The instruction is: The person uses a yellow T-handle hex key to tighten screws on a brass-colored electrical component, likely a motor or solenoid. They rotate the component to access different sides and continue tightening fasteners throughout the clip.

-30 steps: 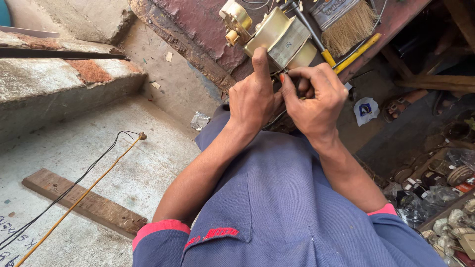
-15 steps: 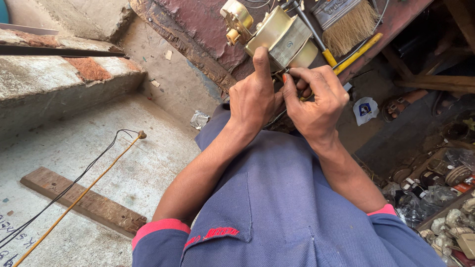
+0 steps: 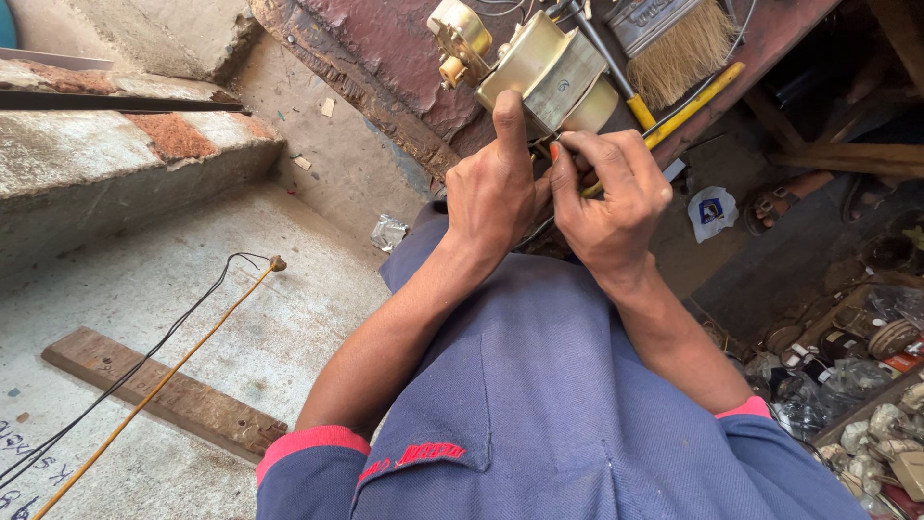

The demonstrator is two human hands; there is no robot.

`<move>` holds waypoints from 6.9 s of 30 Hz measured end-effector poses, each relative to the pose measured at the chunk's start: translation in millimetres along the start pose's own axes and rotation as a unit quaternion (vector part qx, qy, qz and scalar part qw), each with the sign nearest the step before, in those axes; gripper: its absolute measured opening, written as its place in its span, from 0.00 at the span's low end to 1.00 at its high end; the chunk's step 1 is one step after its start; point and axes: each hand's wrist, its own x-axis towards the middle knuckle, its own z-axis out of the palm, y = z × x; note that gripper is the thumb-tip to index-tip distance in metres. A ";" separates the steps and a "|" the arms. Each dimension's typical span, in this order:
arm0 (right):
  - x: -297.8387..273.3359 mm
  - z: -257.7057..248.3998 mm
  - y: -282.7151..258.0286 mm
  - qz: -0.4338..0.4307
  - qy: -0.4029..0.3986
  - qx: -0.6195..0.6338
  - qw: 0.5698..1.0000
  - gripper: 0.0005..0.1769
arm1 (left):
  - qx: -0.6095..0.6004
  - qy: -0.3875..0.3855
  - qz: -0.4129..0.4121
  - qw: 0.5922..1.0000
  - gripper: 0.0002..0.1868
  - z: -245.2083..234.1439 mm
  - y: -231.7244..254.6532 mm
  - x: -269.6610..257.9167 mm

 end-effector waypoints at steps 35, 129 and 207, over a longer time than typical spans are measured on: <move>62.0 -32.5 22.7 -0.044 -0.098 0.062 0.992 0.40 | 0.020 -0.017 -0.019 0.999 0.50 5.7 -4.7 1.0; -69.2 -40.7 124.0 0.392 0.092 0.315 0.859 0.34 | 0.029 0.003 -0.011 1.000 0.51 6.9 -19.1 -14.1; -172.3 -147.0 30.4 0.406 0.202 0.392 0.800 0.26 | 0.036 -0.005 -0.018 0.999 0.47 -5.8 6.0 9.1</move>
